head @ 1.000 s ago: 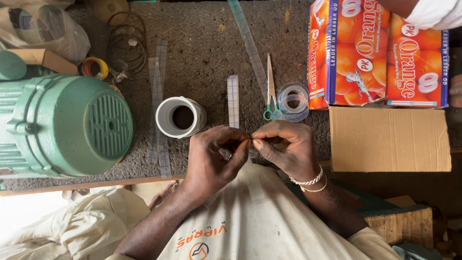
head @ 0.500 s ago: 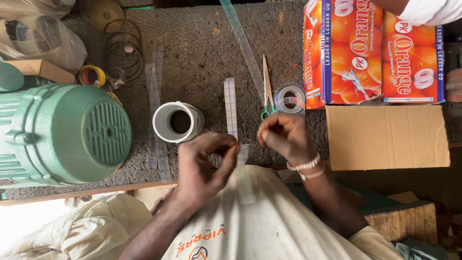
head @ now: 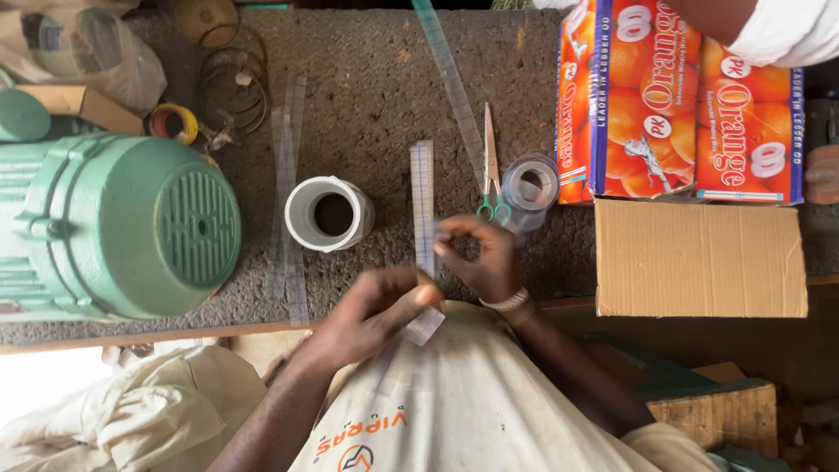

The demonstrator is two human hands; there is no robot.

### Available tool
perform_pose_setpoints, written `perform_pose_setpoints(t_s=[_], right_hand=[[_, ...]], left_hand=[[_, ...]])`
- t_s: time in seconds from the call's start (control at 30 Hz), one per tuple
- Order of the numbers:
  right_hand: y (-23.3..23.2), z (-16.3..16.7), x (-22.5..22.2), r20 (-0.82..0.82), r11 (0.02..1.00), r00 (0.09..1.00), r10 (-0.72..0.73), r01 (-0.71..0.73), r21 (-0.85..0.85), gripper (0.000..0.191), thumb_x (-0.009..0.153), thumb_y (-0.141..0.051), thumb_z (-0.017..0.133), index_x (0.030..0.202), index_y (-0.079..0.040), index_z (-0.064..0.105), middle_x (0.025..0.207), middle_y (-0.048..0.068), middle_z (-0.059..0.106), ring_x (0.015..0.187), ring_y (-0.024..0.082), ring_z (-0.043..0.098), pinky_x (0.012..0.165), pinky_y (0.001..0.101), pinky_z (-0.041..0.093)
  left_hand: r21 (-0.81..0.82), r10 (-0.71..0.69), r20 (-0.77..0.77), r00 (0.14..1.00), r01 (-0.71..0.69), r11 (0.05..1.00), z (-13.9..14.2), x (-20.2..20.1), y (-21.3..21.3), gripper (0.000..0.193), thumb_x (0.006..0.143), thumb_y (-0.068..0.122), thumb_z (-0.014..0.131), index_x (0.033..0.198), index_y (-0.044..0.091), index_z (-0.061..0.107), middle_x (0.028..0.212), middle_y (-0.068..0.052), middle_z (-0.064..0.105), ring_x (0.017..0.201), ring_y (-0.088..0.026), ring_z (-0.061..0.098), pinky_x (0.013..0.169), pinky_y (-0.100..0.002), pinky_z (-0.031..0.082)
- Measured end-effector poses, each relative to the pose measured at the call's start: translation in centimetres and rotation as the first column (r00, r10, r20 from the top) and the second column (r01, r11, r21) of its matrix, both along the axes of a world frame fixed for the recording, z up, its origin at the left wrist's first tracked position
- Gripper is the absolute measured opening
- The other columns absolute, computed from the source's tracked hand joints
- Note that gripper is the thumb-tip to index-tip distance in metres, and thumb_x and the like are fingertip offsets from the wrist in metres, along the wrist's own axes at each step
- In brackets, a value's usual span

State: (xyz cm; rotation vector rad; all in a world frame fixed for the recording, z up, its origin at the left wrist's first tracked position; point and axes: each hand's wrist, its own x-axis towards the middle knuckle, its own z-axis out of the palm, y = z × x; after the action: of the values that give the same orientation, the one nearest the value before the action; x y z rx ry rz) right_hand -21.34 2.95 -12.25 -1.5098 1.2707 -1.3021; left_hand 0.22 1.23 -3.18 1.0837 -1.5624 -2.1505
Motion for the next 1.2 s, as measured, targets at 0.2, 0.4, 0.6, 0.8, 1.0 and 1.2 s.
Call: perform_pose_setpoints(t_s=[0.2, 0.4, 0.6, 0.8, 1.0, 1.2], right_hand=[[3.8, 4.6, -0.3, 0.472, 0.992, 0.878, 0.074, -0.112, 0.053, 0.041, 0.096, 0.004, 0.069, 0.133, -0.002, 0.051, 0.104, 0.012, 0.071, 0.094, 0.015, 0.075, 0.081, 0.0248, 0.063], [4.4, 8.0, -0.6, 0.263, 0.998, 0.965, 0.015, -0.031, 0.057, 0.015, 0.103, 0.005, 0.067, 0.117, 0.003, 0.063, 0.107, 0.012, 0.071, 0.097, 0.017, 0.075, 0.081, 0.0256, 0.061], [3.5, 9.4, -1.2, -0.134, 0.994, 0.989, -0.06, 0.048, -0.095, 0.012, 0.092, 0.001, 0.078, 0.101, 0.001, 0.071, 0.095, 0.01, 0.074, 0.075, 0.009, 0.064, 0.064, 0.0205, 0.049], [3.1, 9.9, -1.2, -0.126, 0.995, 0.992, -0.025, 0.012, -0.1, 0.012, 0.093, 0.002, 0.077, 0.104, 0.001, 0.071, 0.099, 0.011, 0.074, 0.087, 0.013, 0.071, 0.077, 0.0252, 0.057], [2.8, 9.6, -1.1, -0.068, 0.999, 0.998, -0.021, 0.017, -0.048, 0.011, 0.093, 0.001, 0.077, 0.103, 0.002, 0.073, 0.099, 0.011, 0.075, 0.086, 0.012, 0.071, 0.075, 0.0238, 0.057], [2.5, 9.6, -1.4, 0.024, 0.997, 0.999, 0.026, -0.028, 0.078, 0.009, 0.095, 0.0, 0.076, 0.103, 0.002, 0.074, 0.099, 0.009, 0.074, 0.084, 0.009, 0.068, 0.073, 0.0214, 0.056]], left_hand=[[-0.258, 0.305, -0.074, 0.949, -0.314, 0.914, 1.5, -2.0, -0.2, 0.035, 0.089, 0.007, 0.074, 0.122, 0.007, 0.063, 0.105, -0.003, 0.066, 0.087, -0.008, 0.07, 0.067, -0.024, 0.065], [-0.461, 0.284, -0.161, 0.945, -0.326, 0.825, 2.5, -2.4, 0.0, 0.014, 0.093, 0.006, 0.077, 0.105, -0.001, 0.074, 0.096, -0.01, 0.079, 0.086, -0.011, 0.077, 0.075, -0.026, 0.064], [-0.352, 0.281, -0.196, 0.94, -0.335, 0.874, 2.6, -2.2, 0.2, 0.015, 0.097, 0.007, 0.073, 0.11, -0.002, 0.074, 0.098, -0.009, 0.079, 0.089, -0.009, 0.074, 0.078, -0.025, 0.064], [-0.302, 0.326, -0.159, 0.932, -0.36, 0.882, 2.4, -2.6, 0.1, 0.014, 0.097, 0.009, 0.073, 0.106, -0.003, 0.076, 0.091, -0.008, 0.078, 0.081, -0.005, 0.068, 0.068, -0.022, 0.059], [-0.358, 0.316, -0.127, 0.94, -0.341, 0.869, 2.5, -2.6, -0.4, 0.013, 0.096, 0.008, 0.074, 0.103, -0.002, 0.076, 0.088, -0.007, 0.077, 0.078, -0.005, 0.069, 0.066, -0.021, 0.059], [-0.459, 0.308, -0.104, 0.946, -0.32, 0.829, 3.0, -2.6, -0.7, 0.012, 0.094, 0.008, 0.074, 0.101, -0.002, 0.076, 0.087, -0.008, 0.076, 0.075, -0.007, 0.072, 0.066, -0.023, 0.061]])
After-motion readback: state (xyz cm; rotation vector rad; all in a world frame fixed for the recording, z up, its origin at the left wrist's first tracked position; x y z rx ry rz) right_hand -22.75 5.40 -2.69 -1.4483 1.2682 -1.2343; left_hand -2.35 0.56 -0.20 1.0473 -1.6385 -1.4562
